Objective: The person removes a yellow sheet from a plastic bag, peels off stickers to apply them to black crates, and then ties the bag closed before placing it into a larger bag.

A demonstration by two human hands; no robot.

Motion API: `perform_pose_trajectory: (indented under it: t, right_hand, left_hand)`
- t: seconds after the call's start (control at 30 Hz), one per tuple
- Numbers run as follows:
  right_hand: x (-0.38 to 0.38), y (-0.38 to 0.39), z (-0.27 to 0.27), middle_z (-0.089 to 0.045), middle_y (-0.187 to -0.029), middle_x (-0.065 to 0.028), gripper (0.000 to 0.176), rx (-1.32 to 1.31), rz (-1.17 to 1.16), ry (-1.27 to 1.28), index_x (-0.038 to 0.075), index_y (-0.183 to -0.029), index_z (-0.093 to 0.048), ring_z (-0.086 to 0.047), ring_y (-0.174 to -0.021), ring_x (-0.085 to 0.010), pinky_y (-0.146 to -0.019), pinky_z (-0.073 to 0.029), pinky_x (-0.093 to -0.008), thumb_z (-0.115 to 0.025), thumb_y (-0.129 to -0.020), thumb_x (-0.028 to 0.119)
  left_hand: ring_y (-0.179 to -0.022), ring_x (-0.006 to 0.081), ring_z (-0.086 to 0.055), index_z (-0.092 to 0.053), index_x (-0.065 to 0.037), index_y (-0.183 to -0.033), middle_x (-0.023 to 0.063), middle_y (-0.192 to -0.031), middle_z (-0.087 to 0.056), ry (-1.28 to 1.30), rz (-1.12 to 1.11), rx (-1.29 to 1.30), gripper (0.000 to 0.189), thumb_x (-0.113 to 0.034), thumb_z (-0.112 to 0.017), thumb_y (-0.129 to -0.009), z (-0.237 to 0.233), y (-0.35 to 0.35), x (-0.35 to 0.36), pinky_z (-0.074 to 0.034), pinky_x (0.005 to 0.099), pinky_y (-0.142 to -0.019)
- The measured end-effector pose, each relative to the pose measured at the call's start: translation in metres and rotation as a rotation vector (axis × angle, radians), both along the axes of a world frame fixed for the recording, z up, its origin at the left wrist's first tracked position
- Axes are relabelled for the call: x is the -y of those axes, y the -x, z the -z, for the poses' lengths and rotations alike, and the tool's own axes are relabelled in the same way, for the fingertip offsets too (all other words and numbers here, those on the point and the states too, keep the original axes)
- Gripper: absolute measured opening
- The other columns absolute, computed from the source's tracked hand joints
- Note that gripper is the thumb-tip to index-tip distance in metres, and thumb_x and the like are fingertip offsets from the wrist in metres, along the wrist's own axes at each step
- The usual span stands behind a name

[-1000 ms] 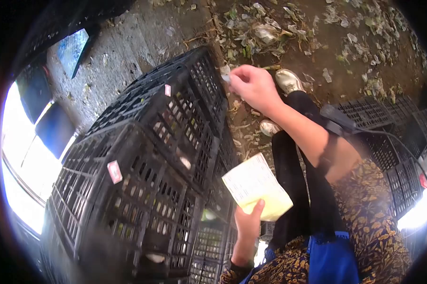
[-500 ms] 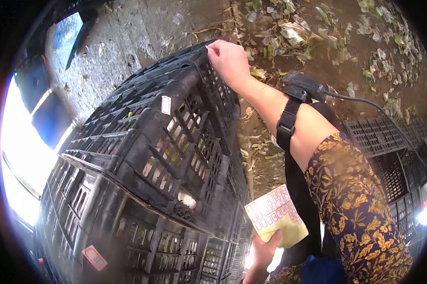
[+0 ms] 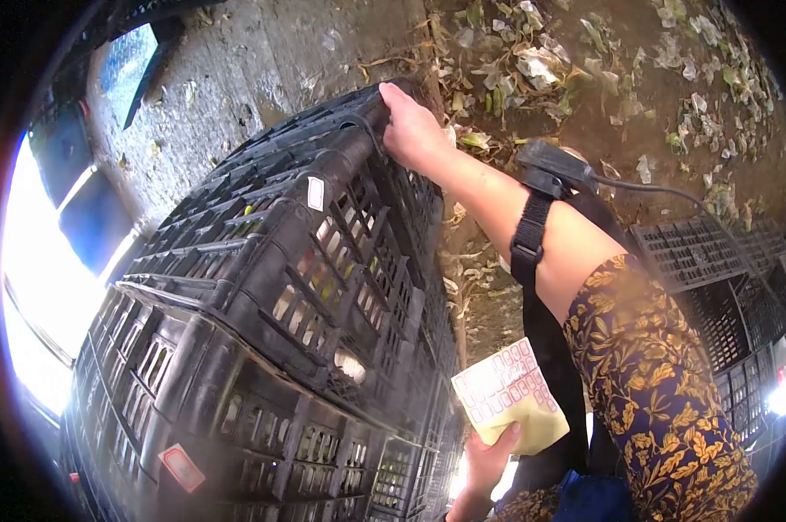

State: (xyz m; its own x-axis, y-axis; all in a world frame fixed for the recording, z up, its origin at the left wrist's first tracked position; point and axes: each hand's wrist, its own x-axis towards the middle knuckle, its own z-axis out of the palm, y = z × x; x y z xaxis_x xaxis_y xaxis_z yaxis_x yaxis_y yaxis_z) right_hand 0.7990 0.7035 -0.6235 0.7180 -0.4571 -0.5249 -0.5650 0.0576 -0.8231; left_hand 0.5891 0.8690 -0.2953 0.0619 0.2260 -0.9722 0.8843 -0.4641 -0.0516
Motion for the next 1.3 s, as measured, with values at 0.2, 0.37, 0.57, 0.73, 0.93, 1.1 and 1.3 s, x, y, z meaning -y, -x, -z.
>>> perform_pose_trajectory:
  t: [0.2, 0.37, 0.57, 0.73, 0.93, 1.1, 1.3]
  right_hand:
    - [0.012, 0.010, -0.003, -0.028, -0.140, -0.0291, 0.064, -0.114, -0.163, -0.199, -0.007, -0.135, -0.024, -0.032, -0.130, -0.0372, -0.109, -0.027, -0.0371, -0.049, -0.077, 0.006]
    - [0.004, 0.088, -0.014, -0.049, -0.125, -0.0260, 0.050, -0.010, -0.249, -0.328, -0.006, -0.129, -0.039, -0.045, -0.121, -0.0358, -0.100, -0.035, -0.0358, -0.040, -0.080, 0.006]
    - [0.014, 0.167, -0.109, -0.060, -0.116, -0.0158, 0.040, -0.061, 0.060, -0.181, -0.002, -0.125, -0.049, -0.057, -0.108, -0.0215, -0.092, -0.044, -0.0306, -0.051, -0.086, 0.008]
    - [0.013, 0.262, -0.243, -0.063, -0.107, -0.0089, 0.030, -0.077, 0.193, -0.243, -0.002, -0.113, -0.055, -0.058, -0.098, -0.0131, -0.087, -0.046, -0.0264, -0.057, -0.087, 0.012]
    - [-0.058, 0.364, -0.360, -0.062, -0.104, -0.0115, 0.054, -0.101, 0.342, -0.741, -0.004, -0.130, -0.037, -0.059, -0.095, -0.0162, -0.085, -0.046, -0.0283, -0.062, -0.084, 0.012]
    - [-0.095, 0.391, -0.405, -0.062, -0.094, -0.0076, 0.061, -0.078, 0.453, -0.938, -0.002, -0.134, -0.031, -0.060, -0.085, -0.0121, -0.077, -0.047, -0.0258, -0.061, -0.082, 0.004]
    - [-0.108, 0.399, -0.406, -0.061, -0.092, -0.0065, 0.054, 0.047, 0.693, -0.678, -0.001, -0.130, -0.036, -0.059, -0.080, -0.0090, -0.070, -0.047, -0.0208, -0.059, -0.081, -0.002]
  left_hand:
    - [-0.092, 0.0105, -0.058, -0.059, 0.002, -0.111, 0.0053, -0.102, -0.064, 0.010, 0.003, 0.053, 0.028, -0.008, -0.063, -0.085, -0.007, 0.001, 0.007, -0.046, 0.0248, -0.081]
    - [-0.089, 0.0108, -0.058, -0.058, 0.004, -0.108, 0.0062, -0.097, -0.064, 0.002, 0.006, 0.100, 0.028, -0.010, -0.064, -0.084, -0.028, 0.005, 0.011, -0.046, 0.0259, -0.079]
    - [-0.088, 0.0160, -0.059, -0.059, 0.006, -0.103, 0.0095, -0.096, -0.064, -0.007, 0.256, 0.359, 0.028, -0.005, -0.067, -0.079, -0.025, 0.019, -0.011, -0.046, 0.0305, -0.080]
    - [-0.098, 0.0180, -0.058, -0.050, 0.005, -0.117, 0.0121, -0.109, -0.059, 0.355, -0.230, 0.412, 0.042, 0.001, -0.067, -0.079, -0.029, 0.022, -0.027, -0.046, 0.0307, -0.089]
    - [-0.100, 0.0169, -0.058, -0.049, 0.003, -0.119, 0.0096, -0.112, -0.059, 0.511, -0.102, 0.394, 0.040, 0.001, -0.064, -0.082, -0.069, 0.027, -0.052, -0.045, 0.0316, -0.091]
    - [-0.103, 0.0188, -0.057, -0.044, 0.001, -0.124, 0.0107, -0.116, -0.056, 0.624, -0.132, 0.290, 0.044, 0.001, -0.061, -0.083, -0.077, 0.037, -0.078, -0.045, 0.0336, -0.093]
    - [-0.123, 0.0209, -0.042, -0.034, -0.008, -0.135, 0.0067, -0.132, -0.046, 0.621, -0.061, 0.211, 0.054, -0.034, -0.050, -0.092, -0.063, 0.085, -0.115, -0.031, 0.0401, -0.101]
